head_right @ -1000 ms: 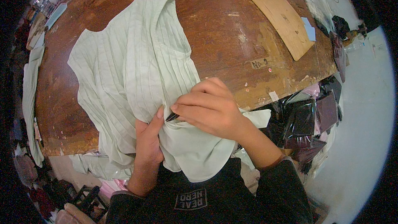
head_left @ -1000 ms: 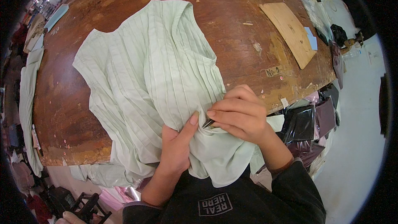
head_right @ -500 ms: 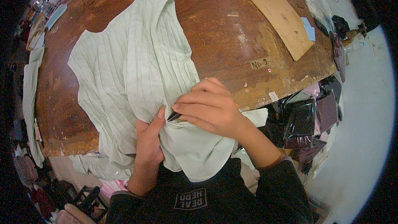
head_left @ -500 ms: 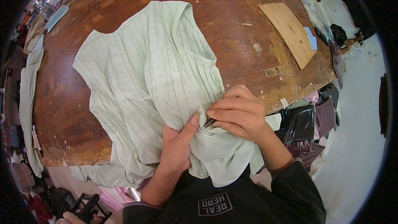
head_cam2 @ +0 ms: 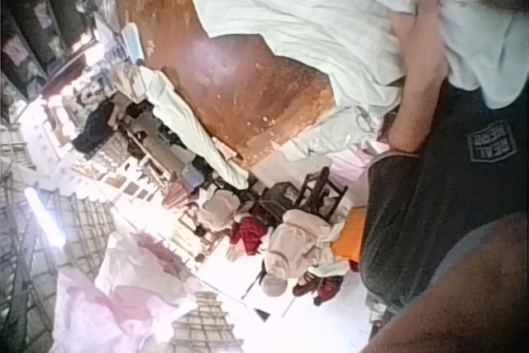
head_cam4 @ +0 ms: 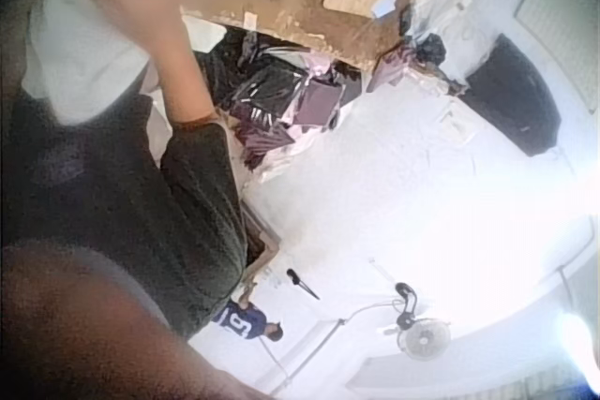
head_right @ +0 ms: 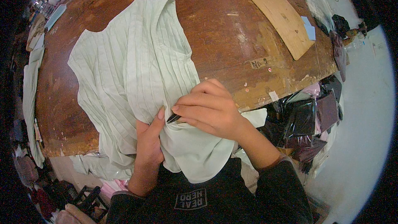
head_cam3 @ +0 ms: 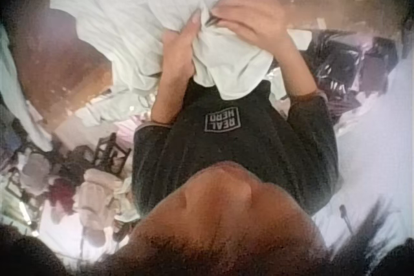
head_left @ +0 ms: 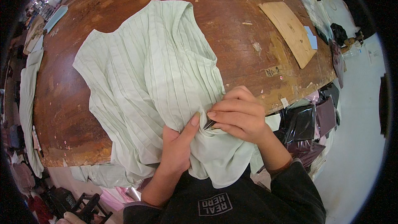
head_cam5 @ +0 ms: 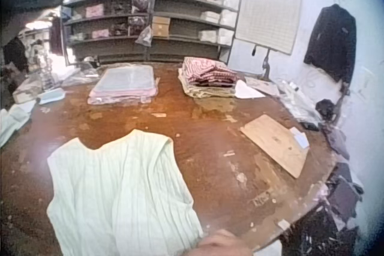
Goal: The person uses a small utility knife to cut along the pleats of a light green fabric laid on a wooden table. The hands hold the fabric taut while making short, controlled cuts along the folds.
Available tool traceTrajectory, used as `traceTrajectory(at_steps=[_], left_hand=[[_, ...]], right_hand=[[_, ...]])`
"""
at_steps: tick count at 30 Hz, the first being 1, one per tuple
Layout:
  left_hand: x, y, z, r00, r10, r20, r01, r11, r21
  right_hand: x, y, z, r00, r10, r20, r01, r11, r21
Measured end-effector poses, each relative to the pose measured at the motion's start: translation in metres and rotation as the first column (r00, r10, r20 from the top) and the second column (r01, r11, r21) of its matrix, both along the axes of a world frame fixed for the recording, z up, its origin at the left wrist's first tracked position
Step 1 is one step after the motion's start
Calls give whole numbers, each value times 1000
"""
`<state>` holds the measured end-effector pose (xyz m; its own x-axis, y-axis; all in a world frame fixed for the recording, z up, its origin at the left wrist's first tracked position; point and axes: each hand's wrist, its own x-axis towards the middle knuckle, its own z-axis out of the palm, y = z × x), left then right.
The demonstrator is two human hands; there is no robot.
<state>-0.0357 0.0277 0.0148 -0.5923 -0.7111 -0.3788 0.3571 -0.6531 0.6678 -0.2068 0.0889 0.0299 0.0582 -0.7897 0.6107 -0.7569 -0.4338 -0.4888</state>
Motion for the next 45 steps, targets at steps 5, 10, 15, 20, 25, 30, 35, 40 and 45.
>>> traceTrajectory(at_steps=[5,10,15,20,25,30,35,40,45], left_hand=[[1,0,2,1000,-7,7,7,1000,-5],[1,0,1,1000,-18,4,18,1000,5],[2,0,2,1000,-14,-9,14,1000,8],[0,0,-1,999,-32,2,32,999,16],[1,0,2,1000,-16,6,16,1000,10],[-1,0,1,1000,-20,-5,20,999,29],[0,1,4,1000,26,14,-26,1000,10],[-2,3,-3,991,85,100,-68,985,-160],[-1,5,3,986,106,127,-72,966,-250]], right_hand=[[0,0,-1,1000,13,25,-13,1000,15],[-1,1,-1,999,11,33,-12,999,30],[2,1,-2,998,10,57,-12,999,37],[-1,3,-5,997,7,82,-12,998,60],[2,2,-4,995,7,101,-14,998,64],[-2,3,-6,996,19,92,-24,998,53],[0,7,-2,975,-78,207,59,994,97],[27,50,25,653,-198,731,91,979,183],[43,61,32,178,-390,903,-401,810,429]])
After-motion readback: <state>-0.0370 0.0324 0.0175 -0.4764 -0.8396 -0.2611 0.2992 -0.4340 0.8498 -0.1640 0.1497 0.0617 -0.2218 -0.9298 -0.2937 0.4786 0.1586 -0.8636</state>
